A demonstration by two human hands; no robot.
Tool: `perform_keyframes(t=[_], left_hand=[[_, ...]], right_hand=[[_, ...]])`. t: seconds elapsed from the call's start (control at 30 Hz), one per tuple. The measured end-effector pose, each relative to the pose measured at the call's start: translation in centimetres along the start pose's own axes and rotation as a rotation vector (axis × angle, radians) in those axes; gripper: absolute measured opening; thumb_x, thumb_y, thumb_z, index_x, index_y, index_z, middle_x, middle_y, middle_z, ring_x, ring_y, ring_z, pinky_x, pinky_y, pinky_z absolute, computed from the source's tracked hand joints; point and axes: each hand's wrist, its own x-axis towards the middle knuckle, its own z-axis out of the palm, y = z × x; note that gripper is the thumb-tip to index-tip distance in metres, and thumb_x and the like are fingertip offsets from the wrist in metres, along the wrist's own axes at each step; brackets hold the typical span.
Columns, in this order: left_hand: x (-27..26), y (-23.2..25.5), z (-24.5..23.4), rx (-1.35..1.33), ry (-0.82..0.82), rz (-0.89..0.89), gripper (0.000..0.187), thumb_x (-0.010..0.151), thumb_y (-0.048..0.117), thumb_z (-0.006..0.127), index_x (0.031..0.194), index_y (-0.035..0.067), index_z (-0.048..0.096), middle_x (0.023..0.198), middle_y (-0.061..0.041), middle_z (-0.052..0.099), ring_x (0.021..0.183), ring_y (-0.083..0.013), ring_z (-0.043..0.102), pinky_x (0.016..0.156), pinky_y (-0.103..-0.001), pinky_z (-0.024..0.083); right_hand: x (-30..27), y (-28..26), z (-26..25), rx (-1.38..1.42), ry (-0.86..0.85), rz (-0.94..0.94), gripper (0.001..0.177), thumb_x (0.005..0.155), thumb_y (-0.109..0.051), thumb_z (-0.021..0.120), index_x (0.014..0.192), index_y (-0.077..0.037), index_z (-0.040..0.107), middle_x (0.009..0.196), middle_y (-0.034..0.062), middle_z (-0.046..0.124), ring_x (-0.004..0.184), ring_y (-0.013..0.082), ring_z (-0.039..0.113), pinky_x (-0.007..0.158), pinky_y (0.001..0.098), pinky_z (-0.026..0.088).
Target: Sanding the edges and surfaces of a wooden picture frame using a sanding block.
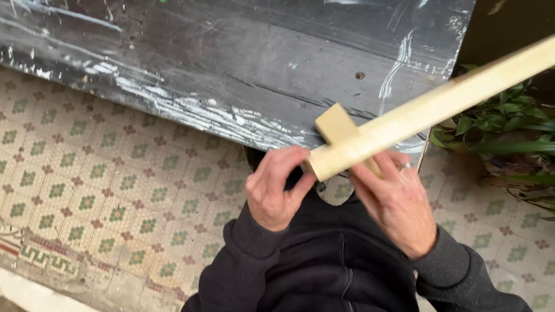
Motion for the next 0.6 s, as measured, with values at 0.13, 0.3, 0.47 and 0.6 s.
perform_keyframes(t=[0.13, 0.3, 0.47, 0.6], left_hand=[[0.1, -1.2, 0.0, -0.029, 0.003, 0.047, 0.052, 0.089, 0.002, 0.086, 0.127, 0.002, 0.052, 0.115, -0.013, 0.069, 0.104, -0.0313, 0.074, 0.088, -0.037, 0.063], [0.2, -0.9, -0.6, -0.037, -0.073, -0.025, 0.047, 0.085, 0.001, 0.085, 0.123, 0.002, 0.058, 0.113, -0.012, 0.069, 0.102, -0.0309, 0.074, 0.084, -0.037, 0.063], [0.1, -1.3, -0.4, -0.028, -0.099, -0.055, 0.041, 0.087, 0.002, 0.084, 0.122, 0.002, 0.063, 0.109, -0.011, 0.069, 0.094, -0.0277, 0.074, 0.078, -0.035, 0.062], [0.7, -1.1, -1.0, 0.013, -0.11, -0.06, 0.039, 0.09, 0.002, 0.082, 0.125, 0.002, 0.064, 0.107, -0.011, 0.066, 0.092, -0.0286, 0.072, 0.077, -0.037, 0.06]], right_hand=[[1.0, -0.6, -0.2, 0.001, -0.006, 0.006, 0.056, 0.081, -0.012, 0.075, 0.137, -0.016, 0.065, 0.139, 0.0115, 0.06, 0.112, 0.0387, 0.057, 0.092, 0.0463, 0.05], [1.8, -0.5, 0.6, -0.018, 0.017, -0.049, 0.051, 0.083, -0.009, 0.074, 0.133, -0.013, 0.064, 0.142, 0.0093, 0.061, 0.116, 0.0371, 0.057, 0.095, 0.0471, 0.05], [0.7, -1.1, 1.0, 0.004, -0.008, -0.107, 0.052, 0.079, -0.008, 0.074, 0.131, -0.011, 0.066, 0.14, 0.0091, 0.062, 0.115, 0.037, 0.057, 0.095, 0.0459, 0.05], [1.8, -0.2, 0.6, 0.004, -0.035, -0.006, 0.055, 0.081, -0.005, 0.072, 0.135, -0.013, 0.067, 0.141, 0.009, 0.064, 0.103, 0.0355, 0.06, 0.089, 0.0454, 0.05]])
